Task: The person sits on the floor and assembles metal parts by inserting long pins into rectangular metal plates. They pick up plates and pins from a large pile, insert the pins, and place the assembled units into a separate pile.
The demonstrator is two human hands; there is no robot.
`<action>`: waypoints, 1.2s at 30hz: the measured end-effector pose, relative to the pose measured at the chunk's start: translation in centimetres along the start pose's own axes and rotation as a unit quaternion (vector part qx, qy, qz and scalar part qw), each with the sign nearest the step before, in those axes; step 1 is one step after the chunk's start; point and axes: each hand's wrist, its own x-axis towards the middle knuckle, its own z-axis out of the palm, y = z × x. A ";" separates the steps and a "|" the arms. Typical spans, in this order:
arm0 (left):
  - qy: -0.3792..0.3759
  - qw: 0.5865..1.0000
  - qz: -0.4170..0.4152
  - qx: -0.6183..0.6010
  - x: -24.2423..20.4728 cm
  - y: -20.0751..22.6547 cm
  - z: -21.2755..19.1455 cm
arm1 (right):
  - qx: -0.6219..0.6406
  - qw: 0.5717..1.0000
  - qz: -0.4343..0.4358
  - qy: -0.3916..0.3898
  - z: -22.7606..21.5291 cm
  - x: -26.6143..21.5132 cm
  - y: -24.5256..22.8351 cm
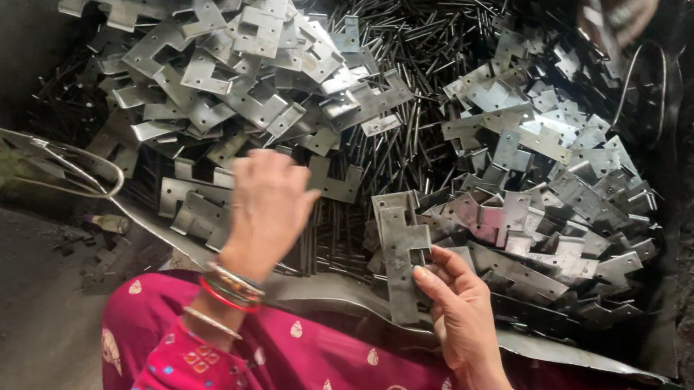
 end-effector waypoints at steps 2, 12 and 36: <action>-0.047 0.995 -0.017 0.090 -0.4 -1.4 -0.7 | -0.012 1.000 0.006 0.011 0.1 0.0 0.0; 0.079 0.793 -0.143 -0.587 0.6 -7.9 -0.6 | -0.032 0.999 -0.033 0.000 1.2 -0.2 0.1; -0.219 0.576 -0.396 -0.681 0.3 -6.5 3.5 | -0.173 0.806 -0.414 0.386 -22.6 -4.8 -18.6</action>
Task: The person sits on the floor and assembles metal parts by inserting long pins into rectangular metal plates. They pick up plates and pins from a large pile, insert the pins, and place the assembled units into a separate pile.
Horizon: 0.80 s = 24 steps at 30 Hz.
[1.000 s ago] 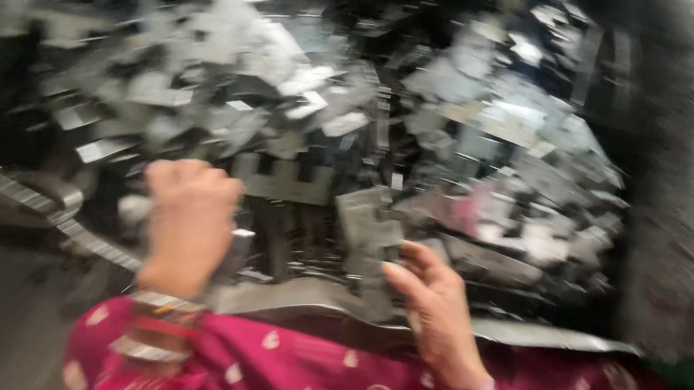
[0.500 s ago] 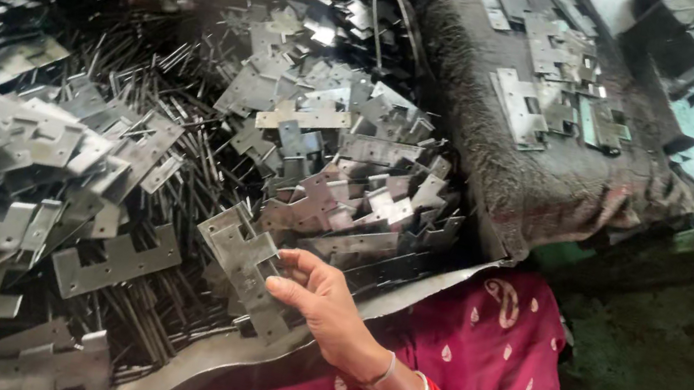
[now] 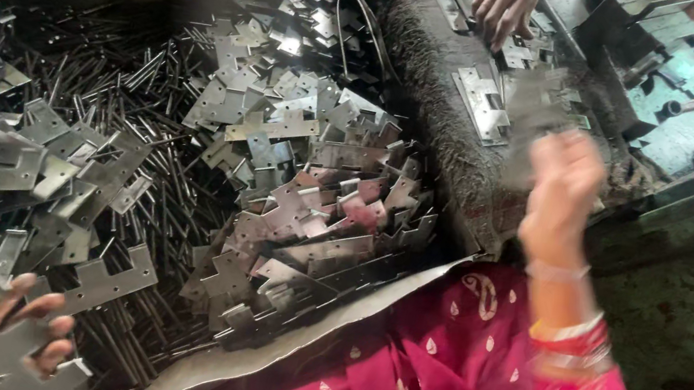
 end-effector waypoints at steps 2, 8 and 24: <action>-0.010 0.999 0.033 -0.017 0.5 -0.3 -0.9 | -0.094 0.990 -0.082 0.072 -4.6 7.1 4.9; -0.006 0.997 0.043 -0.059 5.1 -3.8 -3.3 | -0.409 0.877 -0.030 0.251 -14.6 23.1 16.7; -0.001 0.978 0.066 -0.197 2.4 -3.1 -1.3 | -0.603 0.734 -0.300 0.092 -5.9 16.8 9.6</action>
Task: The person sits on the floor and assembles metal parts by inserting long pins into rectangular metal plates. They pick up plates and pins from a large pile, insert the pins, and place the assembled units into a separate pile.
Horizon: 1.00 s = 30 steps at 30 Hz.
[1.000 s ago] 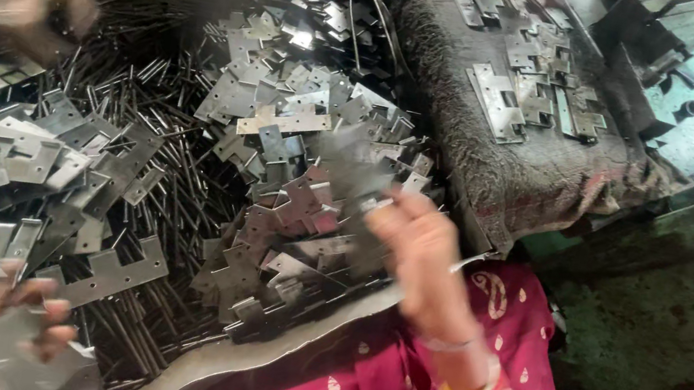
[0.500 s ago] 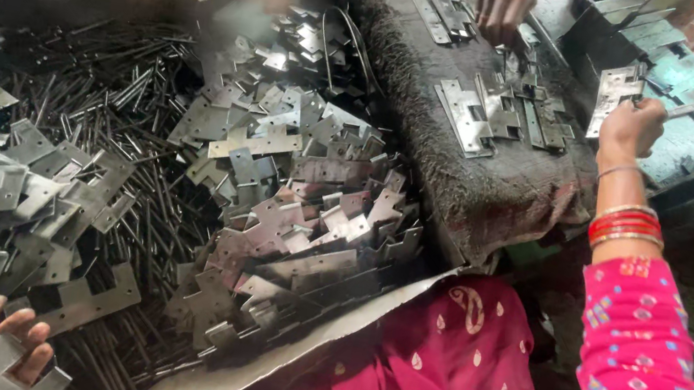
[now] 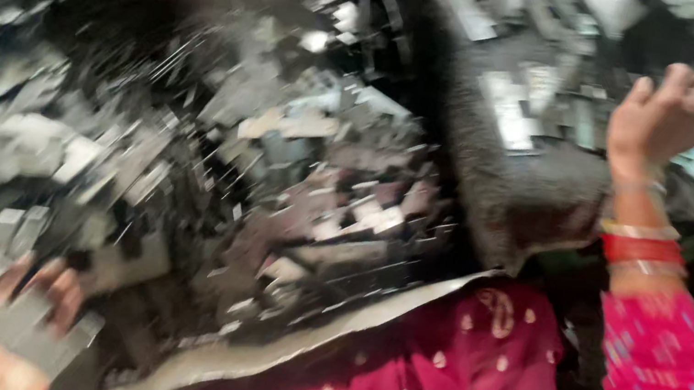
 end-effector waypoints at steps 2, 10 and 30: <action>-0.058 0.998 0.026 -0.027 -3.2 0.5 4.1 | 0.088 0.993 -0.083 0.013 -5.1 -0.1 -5.4; -0.309 0.941 0.055 0.127 -9.6 0.0 11.0 | 0.488 0.733 -0.374 -0.290 -24.0 -8.8 -29.6; -0.144 0.514 0.231 0.813 -7.2 -2.0 7.2 | 0.620 0.714 -0.081 -0.314 -25.0 -9.8 -33.3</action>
